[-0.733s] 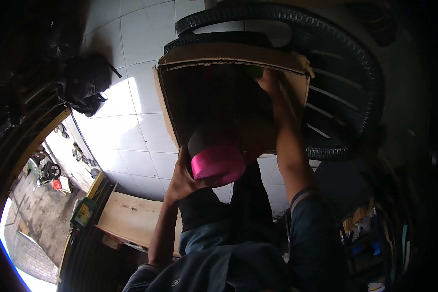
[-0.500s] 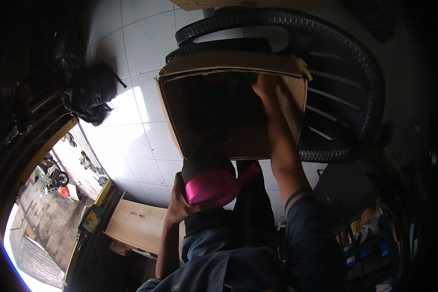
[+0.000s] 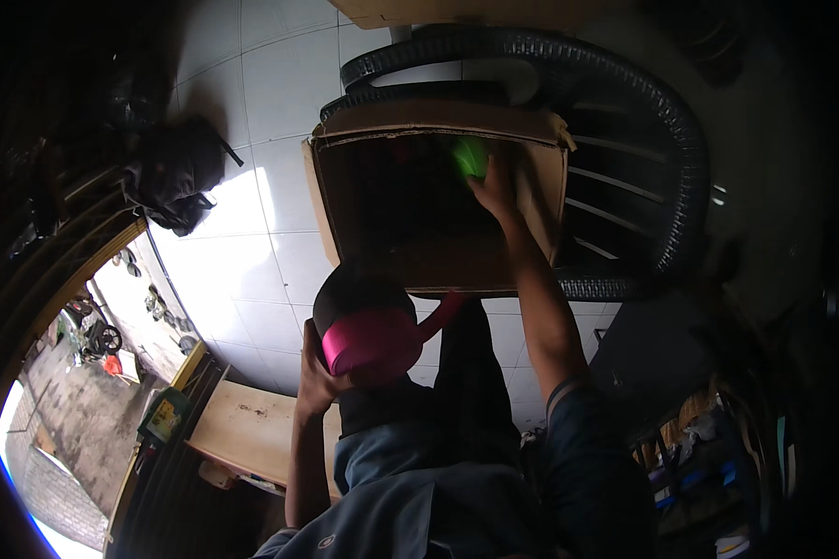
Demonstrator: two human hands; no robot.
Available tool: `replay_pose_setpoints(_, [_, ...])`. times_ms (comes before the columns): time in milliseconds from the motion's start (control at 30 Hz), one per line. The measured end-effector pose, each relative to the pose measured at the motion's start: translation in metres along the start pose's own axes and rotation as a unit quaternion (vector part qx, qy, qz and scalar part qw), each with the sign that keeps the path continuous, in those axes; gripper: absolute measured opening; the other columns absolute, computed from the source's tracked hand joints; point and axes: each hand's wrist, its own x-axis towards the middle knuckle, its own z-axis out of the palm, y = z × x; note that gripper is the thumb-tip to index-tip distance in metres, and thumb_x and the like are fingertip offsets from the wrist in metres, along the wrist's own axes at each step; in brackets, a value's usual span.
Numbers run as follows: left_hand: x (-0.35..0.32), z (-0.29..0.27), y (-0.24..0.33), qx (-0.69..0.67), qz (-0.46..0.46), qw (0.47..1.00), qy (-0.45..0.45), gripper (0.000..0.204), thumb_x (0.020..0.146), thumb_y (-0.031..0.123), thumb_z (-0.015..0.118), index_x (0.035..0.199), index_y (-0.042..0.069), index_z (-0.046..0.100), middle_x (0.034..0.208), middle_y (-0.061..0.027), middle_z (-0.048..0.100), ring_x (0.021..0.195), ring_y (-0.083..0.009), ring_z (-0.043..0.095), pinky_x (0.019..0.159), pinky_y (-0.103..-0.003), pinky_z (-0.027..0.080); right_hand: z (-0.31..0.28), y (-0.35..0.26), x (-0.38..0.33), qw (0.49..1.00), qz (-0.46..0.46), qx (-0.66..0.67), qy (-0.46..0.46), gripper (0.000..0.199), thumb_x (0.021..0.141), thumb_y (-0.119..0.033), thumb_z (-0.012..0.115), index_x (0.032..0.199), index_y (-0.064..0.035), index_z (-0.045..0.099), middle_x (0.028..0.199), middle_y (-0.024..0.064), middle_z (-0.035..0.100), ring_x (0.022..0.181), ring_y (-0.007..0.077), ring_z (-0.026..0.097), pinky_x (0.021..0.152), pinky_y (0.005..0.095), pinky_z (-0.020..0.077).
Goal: The person picks up rolls of colored ribbons and webbing from a box and places them onto shelves, organizing them by color and type.
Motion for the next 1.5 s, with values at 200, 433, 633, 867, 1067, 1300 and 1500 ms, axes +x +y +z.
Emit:
replay_pose_setpoints(200, [-0.043,-0.005,0.014,-0.005,0.061,0.998,-0.026,0.101,0.046,0.046,0.09,0.12,-0.001,0.041,0.112,-0.0149,0.053,0.105,-0.0274,0.055,0.089,-0.039,0.046,-0.118,-0.087,-0.105,0.975,0.035,0.207,-0.074,0.059,0.074,-0.016,0.064,0.128,-0.0022,0.042,0.116,0.0176,0.054,0.112,0.0286,0.053,0.095,0.0375,0.041])
replay_pose_setpoints(433, [-0.074,-0.024,0.098,0.043,0.157,0.969,-0.184,0.111,0.04,0.029,0.093,0.132,0.0,0.037,0.121,-0.0152,0.054,0.112,-0.0277,0.055,0.097,-0.039,0.045,-0.183,-0.127,-0.199,0.927,-0.054,0.358,-0.101,0.069,0.076,-0.02,0.066,0.138,-0.0068,0.038,0.128,0.0137,0.051,0.122,0.0245,0.046,0.102,0.035,0.0358])
replay_pose_setpoints(633, [-0.083,-0.043,0.146,0.09,0.225,0.912,-0.332,0.113,0.034,0.02,0.088,0.133,0.002,0.038,0.118,-0.0132,0.056,0.11,-0.0276,0.056,0.099,-0.038,0.044,-0.23,-0.201,-0.273,0.927,-0.075,0.368,-0.024,0.061,0.074,-0.015,0.074,0.128,-0.0058,0.047,0.119,0.0098,0.054,0.116,0.021,0.05,0.097,0.035,0.0399])
replay_pose_setpoints(867, [-0.084,-0.094,0.123,-0.02,0.259,0.894,-0.365,0.109,0.029,0.018,0.084,0.129,0.003,0.041,0.11,-0.0084,0.057,0.103,-0.0234,0.056,0.096,-0.034,0.043,-0.204,-0.22,-0.359,0.757,-0.119,0.64,0.063,0.072,0.071,-0.01,0.075,0.134,-0.0041,0.042,0.116,0.0095,0.055,0.111,0.0199,0.053,0.095,0.0333,0.0416])
replay_pose_setpoints(1067, [-0.116,-0.149,0.138,0.153,0.249,0.791,-0.537,0.105,0.037,0.019,0.086,0.13,0.002,0.04,0.118,-0.0113,0.055,0.109,-0.0231,0.054,0.1,-0.032,0.039,-0.191,-0.262,-0.457,0.947,-0.082,0.305,0.066,0.063,0.068,-0.021,0.08,0.122,-0.0057,0.051,0.108,0.008,0.06,0.105,0.0197,0.057,0.091,0.0324,0.0447])
replay_pose_setpoints(1300, [-0.144,-0.084,0.168,0.371,0.377,0.478,-0.701,0.106,0.041,0.022,0.086,0.134,0.002,0.039,0.148,-0.019,0.022,0.132,-0.0305,0.035,0.106,-0.039,0.036,-0.182,-0.325,-0.535,0.992,-0.118,0.042,0.028,0.057,0.063,-0.023,0.081,0.112,-0.0075,0.057,0.097,0.0126,0.067,0.091,0.0273,0.066,0.079,0.0366,0.0525])
replay_pose_setpoints(1500, [-0.198,-0.013,0.16,0.416,0.422,0.323,-0.738,0.105,0.041,0.02,0.084,0.133,0.002,0.036,0.139,-0.0159,0.03,0.126,-0.0298,0.039,0.105,-0.038,0.035,-0.168,-0.345,-0.598,0.991,-0.097,-0.047,0.078,0.052,0.062,-0.025,0.081,0.105,-0.0072,0.057,0.087,0.0132,0.067,0.082,0.0317,0.065,0.071,0.0392,0.0507])
